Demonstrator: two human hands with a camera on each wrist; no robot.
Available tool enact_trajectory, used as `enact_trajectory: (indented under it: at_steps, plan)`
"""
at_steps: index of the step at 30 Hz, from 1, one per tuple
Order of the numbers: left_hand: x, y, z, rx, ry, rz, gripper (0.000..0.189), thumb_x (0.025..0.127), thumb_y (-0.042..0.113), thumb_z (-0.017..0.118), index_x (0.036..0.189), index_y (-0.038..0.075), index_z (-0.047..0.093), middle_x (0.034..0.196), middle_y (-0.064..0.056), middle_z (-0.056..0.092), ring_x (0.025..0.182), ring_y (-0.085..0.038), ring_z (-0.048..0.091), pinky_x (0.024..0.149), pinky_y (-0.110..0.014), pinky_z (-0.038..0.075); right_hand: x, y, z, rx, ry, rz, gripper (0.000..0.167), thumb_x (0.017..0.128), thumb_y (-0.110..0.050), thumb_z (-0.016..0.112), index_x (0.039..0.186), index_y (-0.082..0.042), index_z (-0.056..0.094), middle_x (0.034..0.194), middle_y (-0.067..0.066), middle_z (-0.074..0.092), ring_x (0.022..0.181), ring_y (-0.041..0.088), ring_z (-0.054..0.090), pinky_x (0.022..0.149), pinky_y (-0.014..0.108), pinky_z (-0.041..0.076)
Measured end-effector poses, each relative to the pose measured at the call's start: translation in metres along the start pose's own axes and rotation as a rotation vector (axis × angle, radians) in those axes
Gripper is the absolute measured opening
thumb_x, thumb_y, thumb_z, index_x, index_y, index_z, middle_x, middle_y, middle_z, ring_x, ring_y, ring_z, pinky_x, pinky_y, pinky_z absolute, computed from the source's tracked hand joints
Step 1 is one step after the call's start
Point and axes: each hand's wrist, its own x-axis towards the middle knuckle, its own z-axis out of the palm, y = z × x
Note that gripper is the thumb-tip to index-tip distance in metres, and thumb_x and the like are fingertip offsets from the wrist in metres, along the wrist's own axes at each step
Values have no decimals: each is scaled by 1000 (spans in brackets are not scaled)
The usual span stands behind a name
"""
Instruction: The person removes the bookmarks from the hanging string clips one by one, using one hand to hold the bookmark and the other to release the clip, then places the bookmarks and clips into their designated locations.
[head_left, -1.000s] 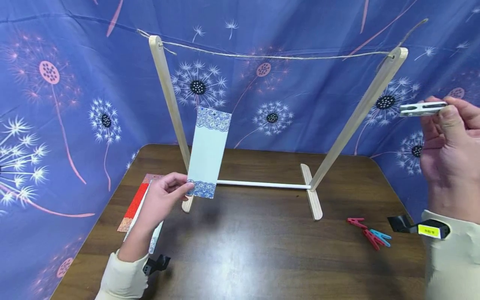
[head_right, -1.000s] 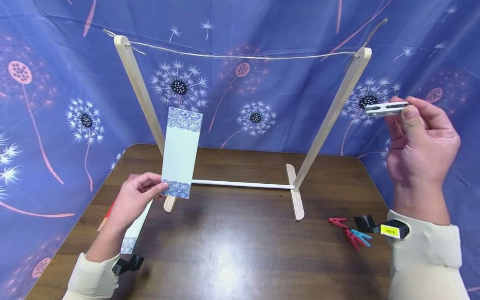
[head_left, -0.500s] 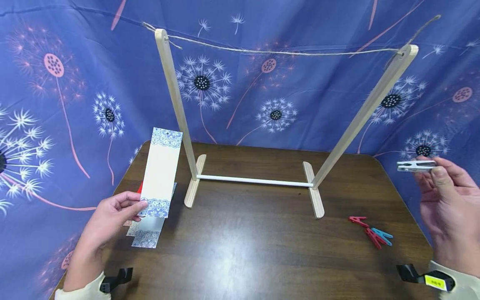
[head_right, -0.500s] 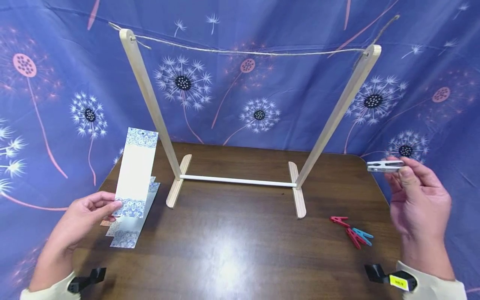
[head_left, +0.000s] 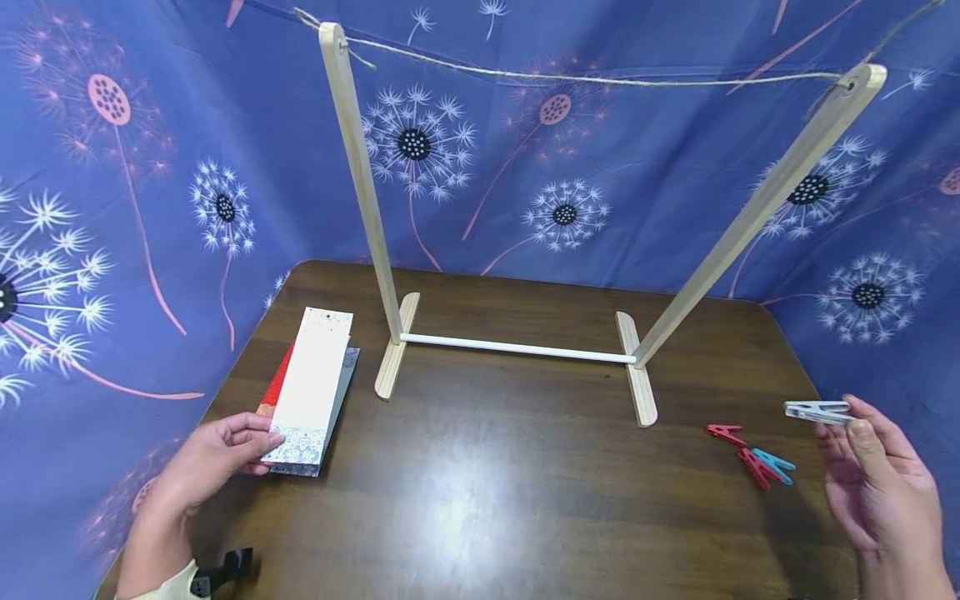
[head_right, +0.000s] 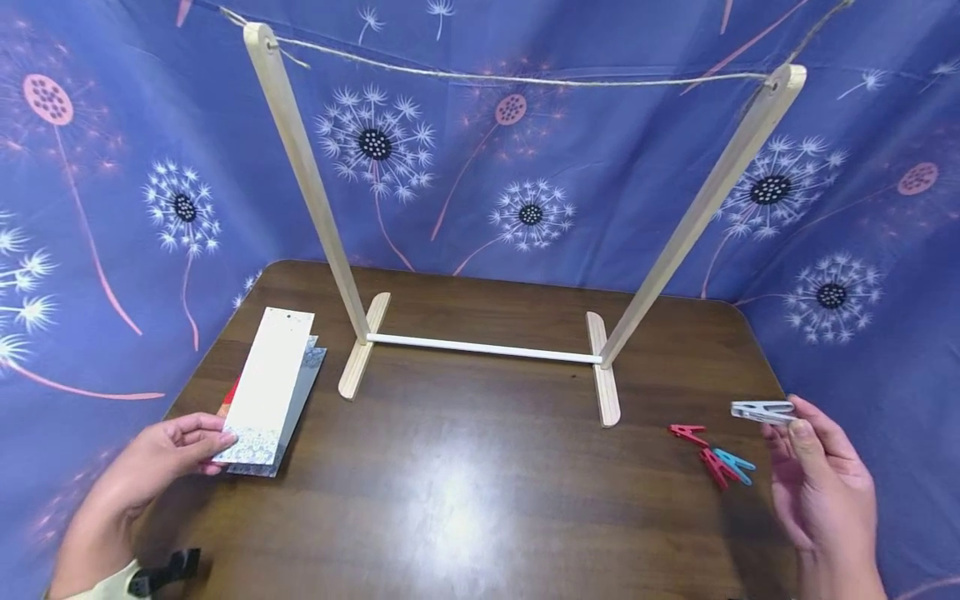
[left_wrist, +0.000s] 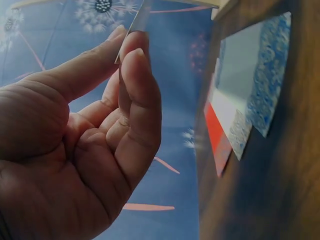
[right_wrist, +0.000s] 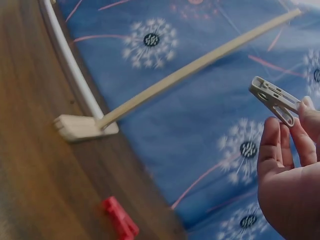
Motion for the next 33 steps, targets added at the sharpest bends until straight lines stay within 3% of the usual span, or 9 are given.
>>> enact_trajectory:
  at_steps: [7,14,19,25,30,33]
  plan:
    - [3,-7,-2,33,-45,-64,45,98,12,72,125,-18,54,93,-3,75,73,-22,72,70,-34,63,-25,0,-23,20,-12,78,40,103,20,28,135,20,53,118,31,67,98,39,73,89,38,60]
    - [4,-15,-2,31,-107,-109,44,98,10,71,124,-20,52,94,-6,75,71,-20,72,69,-34,63,-47,-9,-52,-204,-14,263,47,105,17,28,139,6,59,125,18,70,107,26,72,91,29,58]
    - [7,-18,3,37,-114,-149,39,97,11,73,119,-17,56,89,-5,75,69,-19,72,68,-33,63,-61,-27,-82,-379,87,350,45,107,13,36,135,-6,67,119,8,73,102,17,73,84,24,60]
    - [14,-20,7,96,-86,-149,32,97,11,73,112,-13,60,80,-2,72,64,-14,68,63,-30,61,-69,-38,-112,-505,233,422,40,105,8,48,124,-14,75,113,-1,75,99,12,74,81,23,60]
    - [15,-23,10,80,-60,-177,31,95,9,75,111,-13,60,82,-3,73,65,-14,67,63,-31,62,-71,-38,-124,-662,384,509,29,101,-1,64,108,-25,79,103,-8,76,91,6,74,75,20,60]
    - [12,-25,11,75,-42,-203,36,93,11,78,113,-13,61,83,-4,73,65,-14,67,63,-31,62,-73,-38,-126,-745,389,559,26,98,-5,70,102,-29,79,99,-11,76,89,3,73,73,18,60]
